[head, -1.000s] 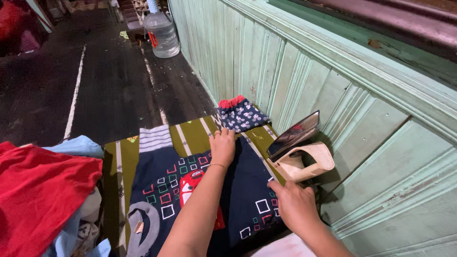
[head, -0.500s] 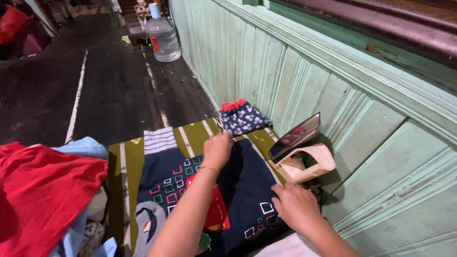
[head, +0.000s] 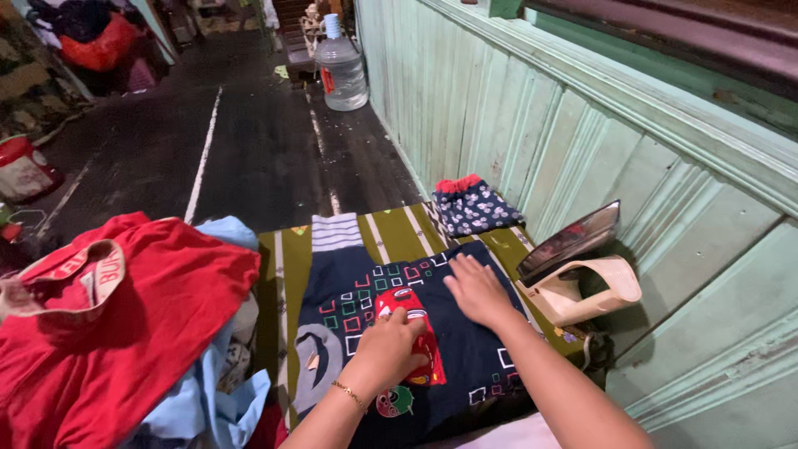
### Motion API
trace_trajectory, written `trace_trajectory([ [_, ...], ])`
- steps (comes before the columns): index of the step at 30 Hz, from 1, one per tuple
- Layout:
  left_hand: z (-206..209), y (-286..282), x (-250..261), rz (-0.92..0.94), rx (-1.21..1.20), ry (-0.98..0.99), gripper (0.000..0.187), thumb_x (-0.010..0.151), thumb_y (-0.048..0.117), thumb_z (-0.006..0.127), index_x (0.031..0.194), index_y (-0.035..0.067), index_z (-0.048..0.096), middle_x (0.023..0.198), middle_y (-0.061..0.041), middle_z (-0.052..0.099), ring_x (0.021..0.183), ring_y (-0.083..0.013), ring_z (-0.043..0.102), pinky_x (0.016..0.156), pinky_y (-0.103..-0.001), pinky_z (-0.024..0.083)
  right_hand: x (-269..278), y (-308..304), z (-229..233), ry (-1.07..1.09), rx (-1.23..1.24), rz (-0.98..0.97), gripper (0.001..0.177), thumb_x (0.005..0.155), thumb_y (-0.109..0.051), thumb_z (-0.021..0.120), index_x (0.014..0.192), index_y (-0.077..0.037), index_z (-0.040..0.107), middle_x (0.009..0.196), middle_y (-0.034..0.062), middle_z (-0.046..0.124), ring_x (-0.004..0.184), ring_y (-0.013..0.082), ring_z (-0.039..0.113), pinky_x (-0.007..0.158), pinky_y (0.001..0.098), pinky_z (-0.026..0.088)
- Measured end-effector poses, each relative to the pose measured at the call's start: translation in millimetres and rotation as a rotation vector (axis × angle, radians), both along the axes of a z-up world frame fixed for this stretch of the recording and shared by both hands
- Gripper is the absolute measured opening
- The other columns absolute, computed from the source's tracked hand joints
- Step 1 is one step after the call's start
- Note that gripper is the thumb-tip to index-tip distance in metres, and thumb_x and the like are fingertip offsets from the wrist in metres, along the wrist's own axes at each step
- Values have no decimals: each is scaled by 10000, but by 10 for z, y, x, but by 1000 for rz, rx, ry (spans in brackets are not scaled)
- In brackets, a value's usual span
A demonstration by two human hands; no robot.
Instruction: The person irons a small patterned cloth on a table, then places it aside. They pick up a dark blue t-shirt with a car graphic, spread it out on the table, and iron it thoroughly using a steam iron.
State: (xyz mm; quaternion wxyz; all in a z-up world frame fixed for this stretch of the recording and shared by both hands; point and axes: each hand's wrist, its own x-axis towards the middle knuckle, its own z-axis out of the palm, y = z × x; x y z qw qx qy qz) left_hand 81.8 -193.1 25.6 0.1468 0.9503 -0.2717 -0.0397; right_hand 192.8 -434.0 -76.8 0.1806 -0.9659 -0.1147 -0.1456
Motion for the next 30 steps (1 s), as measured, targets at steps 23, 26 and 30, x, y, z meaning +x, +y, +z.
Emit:
trace_trajectory([
  [23, -605, 25, -395, -329, -76, -386, 207, 817, 221, 770, 834, 39, 672, 791, -128, 667, 818, -302, 667, 892, -406, 499, 501, 739, 324, -146, 97, 147, 180, 874, -312, 719, 1019, -206, 706, 1122, -24, 682, 1202, 242, 566, 982, 536, 367],
  [26, -549, 78, -371, -374, -123, -343, 180, 851, 201, 750, 856, 37, 677, 811, -126, 684, 838, -285, 685, 929, -400, 487, 561, 730, 319, -157, 80, 151, 169, 895, -322, 703, 1023, -212, 694, 1114, -22, 671, 1171, 245, 582, 987, 535, 371],
  [30, -349, 96, -333, -324, -231, -116, 166, 855, 182, 757, 870, 35, 682, 826, -145, 695, 843, -311, 688, 881, -443, 524, 559, 731, 351, -158, 49, 128, 210, 878, -344, 722, 1028, -203, 685, 1099, 4, 662, 1146, 260, 587, 962, 553, 380],
])
